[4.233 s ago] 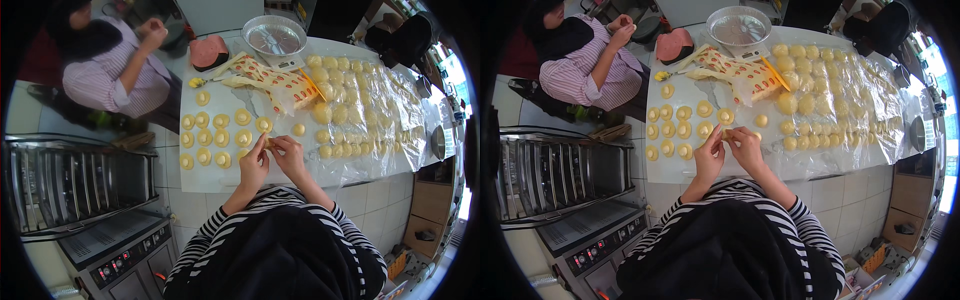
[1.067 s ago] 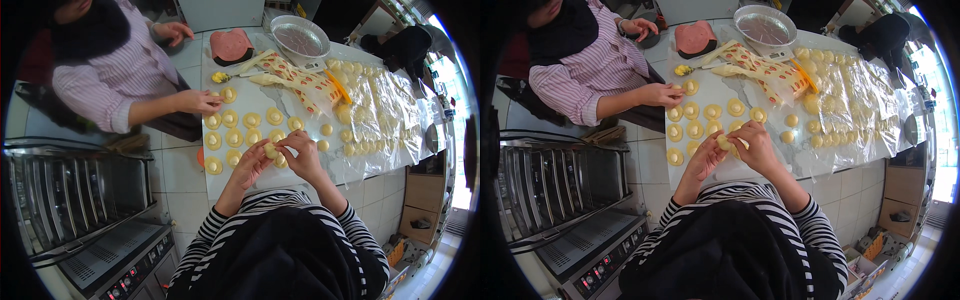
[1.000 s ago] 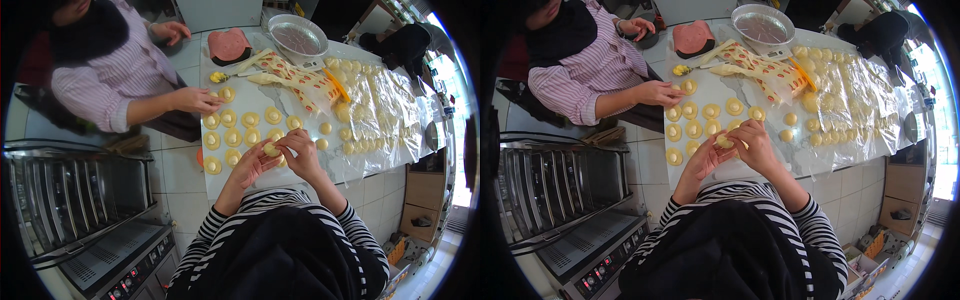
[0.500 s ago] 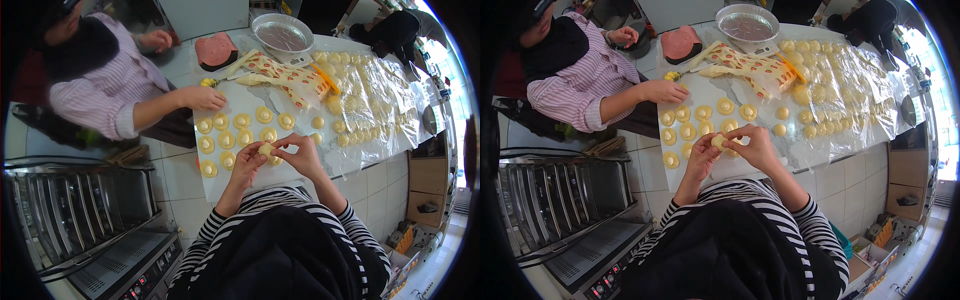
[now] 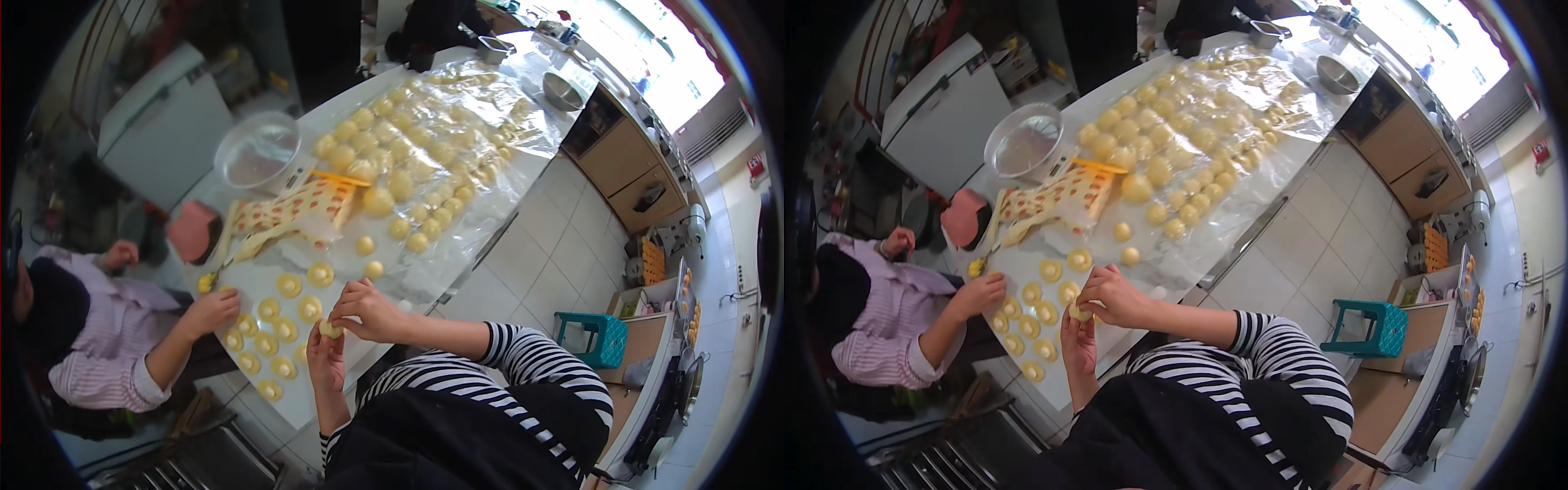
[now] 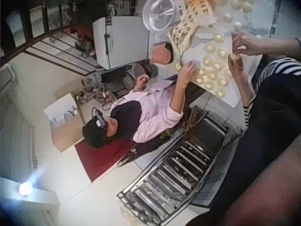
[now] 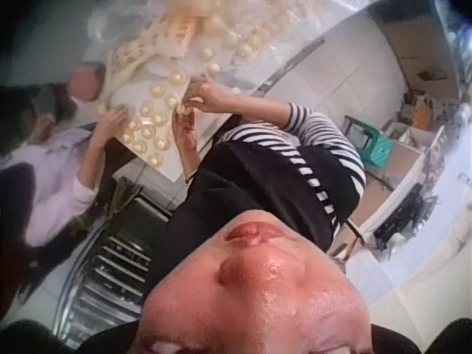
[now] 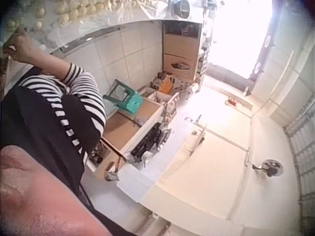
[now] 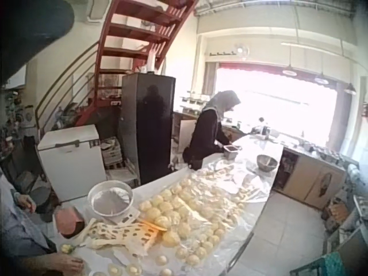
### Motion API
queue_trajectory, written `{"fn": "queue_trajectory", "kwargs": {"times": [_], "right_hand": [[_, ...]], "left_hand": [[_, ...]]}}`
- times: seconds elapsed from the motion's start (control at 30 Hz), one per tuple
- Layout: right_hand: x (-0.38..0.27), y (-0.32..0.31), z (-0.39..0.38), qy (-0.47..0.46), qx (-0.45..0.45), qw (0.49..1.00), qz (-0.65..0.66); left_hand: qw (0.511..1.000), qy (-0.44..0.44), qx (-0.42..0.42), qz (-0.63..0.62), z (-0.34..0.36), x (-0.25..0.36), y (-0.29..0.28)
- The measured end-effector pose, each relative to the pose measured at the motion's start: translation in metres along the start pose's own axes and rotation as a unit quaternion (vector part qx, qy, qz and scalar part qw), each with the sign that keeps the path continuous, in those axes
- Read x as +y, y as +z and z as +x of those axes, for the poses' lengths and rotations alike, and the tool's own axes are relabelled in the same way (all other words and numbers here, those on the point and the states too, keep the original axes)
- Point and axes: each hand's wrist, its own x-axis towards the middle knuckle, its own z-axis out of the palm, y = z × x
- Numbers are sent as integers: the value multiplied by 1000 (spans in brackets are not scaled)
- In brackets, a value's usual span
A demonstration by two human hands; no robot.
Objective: Flattening and filling dough balls with a white cream filling using a piping bag.
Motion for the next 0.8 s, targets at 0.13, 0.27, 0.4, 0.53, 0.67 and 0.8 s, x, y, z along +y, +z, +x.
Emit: {"fn": "queue_trajectory", "kwargs": {"times": [0.13, 0.27, 0.4, 0.53, 0.67, 0.8], "right_hand": [[10, -38, -4, 32, -84, 995, 35], [33, -51, -10, -35, -78, 996, 14], [38, -67, -11, -114, -59, 992, -4], [40, -71, -19, 55, -50, 995, 67], [52, -60, -24, 84, -70, 991, 76], [53, -53, -19, -6, -38, 997, 71]], "left_hand": [[998, -24, -52, 15, 8, -16, 11], [987, -137, -42, -66, 10, -24, 49], [991, -126, 31, -30, 15, -44, 38], [996, -16, 64, 65, 11, -54, 60], [986, 7, 86, 141, 4, -61, 73], [987, -35, 154, -4, 2, -56, 86]]}}
